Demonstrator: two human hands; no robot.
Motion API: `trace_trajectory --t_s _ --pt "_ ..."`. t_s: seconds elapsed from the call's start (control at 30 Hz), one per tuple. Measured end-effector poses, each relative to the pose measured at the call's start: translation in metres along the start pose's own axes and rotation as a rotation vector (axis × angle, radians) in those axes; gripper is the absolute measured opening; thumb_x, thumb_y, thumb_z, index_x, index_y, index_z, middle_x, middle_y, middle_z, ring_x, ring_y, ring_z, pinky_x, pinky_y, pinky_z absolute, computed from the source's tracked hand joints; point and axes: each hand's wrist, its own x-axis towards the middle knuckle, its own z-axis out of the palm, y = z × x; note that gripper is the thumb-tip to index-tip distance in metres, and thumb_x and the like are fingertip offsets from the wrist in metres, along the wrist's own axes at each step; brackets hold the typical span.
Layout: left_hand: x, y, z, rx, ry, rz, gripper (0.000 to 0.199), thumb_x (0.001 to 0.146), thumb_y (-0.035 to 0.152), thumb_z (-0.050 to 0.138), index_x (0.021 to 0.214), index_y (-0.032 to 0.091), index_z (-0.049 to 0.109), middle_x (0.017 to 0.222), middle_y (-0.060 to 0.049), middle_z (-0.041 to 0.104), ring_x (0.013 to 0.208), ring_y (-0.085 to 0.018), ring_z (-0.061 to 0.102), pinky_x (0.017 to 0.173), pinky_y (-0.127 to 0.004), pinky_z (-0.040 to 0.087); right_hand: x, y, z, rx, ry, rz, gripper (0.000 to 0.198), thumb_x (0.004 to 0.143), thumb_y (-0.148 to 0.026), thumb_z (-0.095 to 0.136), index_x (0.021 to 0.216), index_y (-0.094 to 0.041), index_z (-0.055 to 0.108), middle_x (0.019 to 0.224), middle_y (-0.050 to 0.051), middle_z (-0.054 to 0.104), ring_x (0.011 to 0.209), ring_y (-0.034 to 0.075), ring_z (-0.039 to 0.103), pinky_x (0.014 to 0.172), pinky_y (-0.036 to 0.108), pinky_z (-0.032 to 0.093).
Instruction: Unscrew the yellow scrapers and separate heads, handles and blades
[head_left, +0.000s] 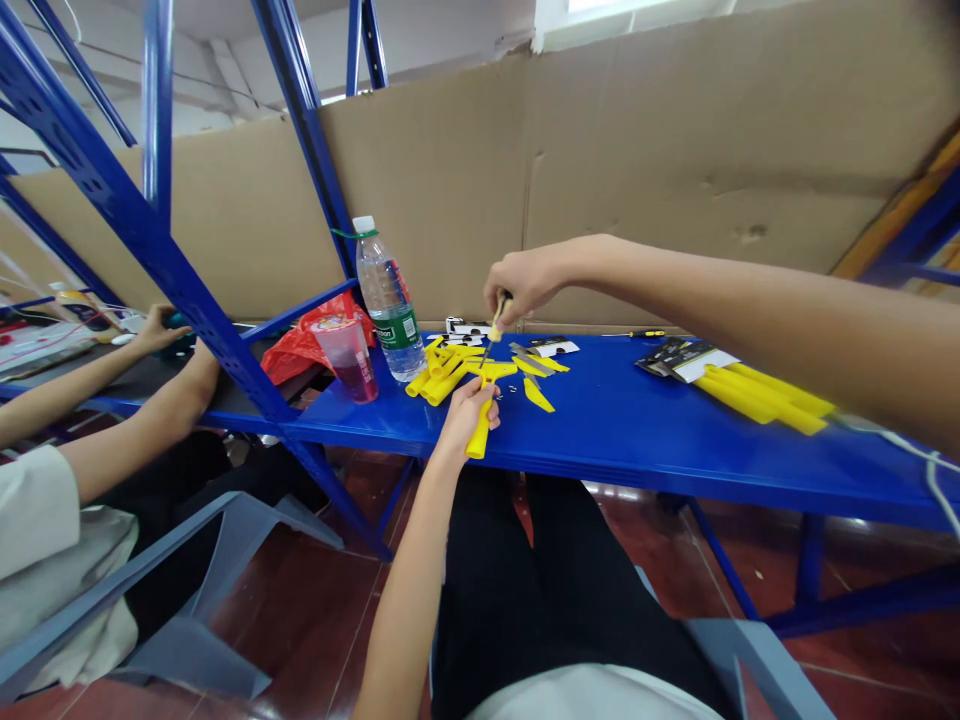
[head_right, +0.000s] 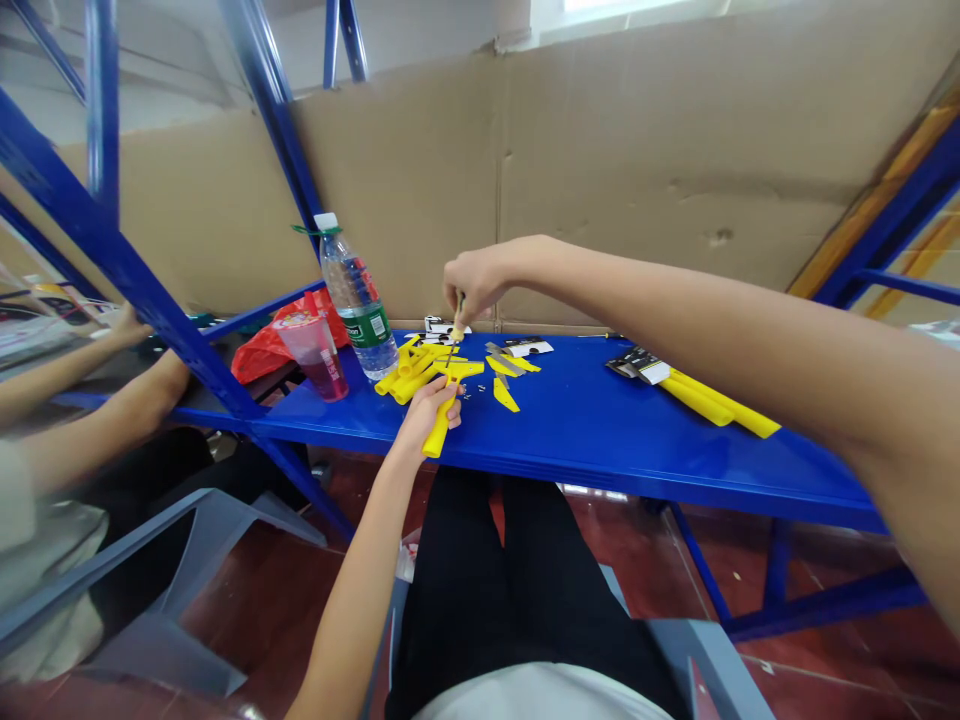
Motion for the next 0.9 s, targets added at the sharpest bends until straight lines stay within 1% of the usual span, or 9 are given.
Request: trace_trajectory --t_s 0.1,0.2,0.3,0.37,0.47,0.6,0.67,0.73,0.9 --pt "0.001 0.000 0.000 0.014 -0.018 0.009 0.035 0.080 0.034 0.089 0.092 0.017 0.060 0.098 -0.003 0.063 0.053 -0.006 0.048 0.045 -0.025 0.038 -0.021 0.013 0.011 0.116 -0.145 0.132 0.062 0.065 -0.075 0.100 0.070 -0.019 0.074 0.062 -0.004 0.063 0.058 0.014 0.062 0.063 0.032 0.048" --pt "0.002 -0.002 -0.001 0.015 -0.008 0.024 0.041 0.077 0.037 0.093 0.093 0.017 0.061 0.099 -0.003 0.065 0.053 -0.005 0.050 0.045 -0.024 0.039 -0.054 0.013 0.036 0.275 -0.088 0.213 0.054 0.076 -0.070 0.094 0.073 -0.021 0.071 0.064 -0.001 0.065 0.054 0.014 0.057 0.053 0.031 0.041" --pt "0.002 -0.006 -0.002 0.012 0.032 0.043 0.048 0.075 0.041 0.096 0.098 0.018 0.061 0.099 -0.004 0.068 0.053 -0.006 0.051 0.044 -0.023 0.039 -0.082 0.009 0.078 0.583 0.218 0.344 0.050 0.094 -0.069 0.077 0.080 -0.023 0.062 0.062 0.000 0.060 0.053 0.014 0.049 0.053 0.032 0.037" --pt "0.004 -0.008 -0.003 0.030 0.058 0.047 0.052 0.075 0.043 0.098 0.103 0.018 0.062 0.101 -0.005 0.071 0.054 -0.007 0.052 0.044 -0.023 0.039 -0.091 0.011 0.111 0.777 0.441 0.458 0.051 0.091 -0.072 0.075 0.083 -0.025 0.056 0.060 -0.003 0.052 0.053 0.014 0.046 0.054 0.032 0.038" --pt "0.013 -0.005 -0.005 0.134 0.095 0.067 0.053 0.079 0.045 0.096 0.113 0.019 0.064 0.107 -0.009 0.074 0.056 -0.010 0.057 0.044 -0.024 0.040 -0.095 0.021 0.158 0.916 0.566 0.546 0.056 0.085 -0.078 0.074 0.083 -0.027 0.051 0.058 -0.004 0.048 0.053 0.015 0.043 0.054 0.033 0.037" --pt "0.030 0.014 -0.006 0.587 0.197 0.215 0.043 0.090 0.038 0.088 0.124 0.021 0.069 0.122 -0.014 0.075 0.067 -0.016 0.066 0.055 -0.027 0.050 -0.099 0.041 0.195 0.862 0.674 0.602 0.054 0.085 -0.076 0.071 0.084 -0.026 0.052 0.063 -0.001 0.054 0.056 0.017 0.047 0.055 0.033 0.036" --pt "0.035 0.024 -0.005 0.949 0.232 0.336 0.037 0.093 0.027 0.083 0.128 0.020 0.072 0.133 -0.018 0.074 0.102 -0.029 0.075 0.081 -0.036 0.061 -0.102 0.049 0.201 0.799 0.690 0.612 0.050 0.088 -0.073 0.068 0.084 -0.026 0.053 0.067 0.001 0.057 0.060 0.019 0.050 0.057 0.034 0.035" --pt "0.035 0.030 -0.001 1.360 0.200 0.353 0.038 0.099 0.021 0.073 0.137 0.021 0.073 0.141 -0.019 0.072 0.125 -0.038 0.071 0.101 -0.046 0.058 -0.104 0.053 0.203 0.760 0.696 0.599 0.047 0.089 -0.070 0.067 0.083 -0.026 0.053 0.071 0.003 0.058 0.065 0.019 0.050 0.059 0.034 0.034" --pt "0.024 0.034 0.012 2.012 0.079 0.229 0.049 0.108 0.021 0.053 0.156 0.023 0.065 0.149 -0.022 0.065 0.120 -0.041 0.072 0.097 -0.051 0.056 -0.101 0.046 0.196 0.732 0.700 0.522 0.044 0.084 -0.065 0.070 0.076 -0.024 0.054 0.072 0.002 0.057 0.072 0.019 0.048 0.064 0.034 0.032"
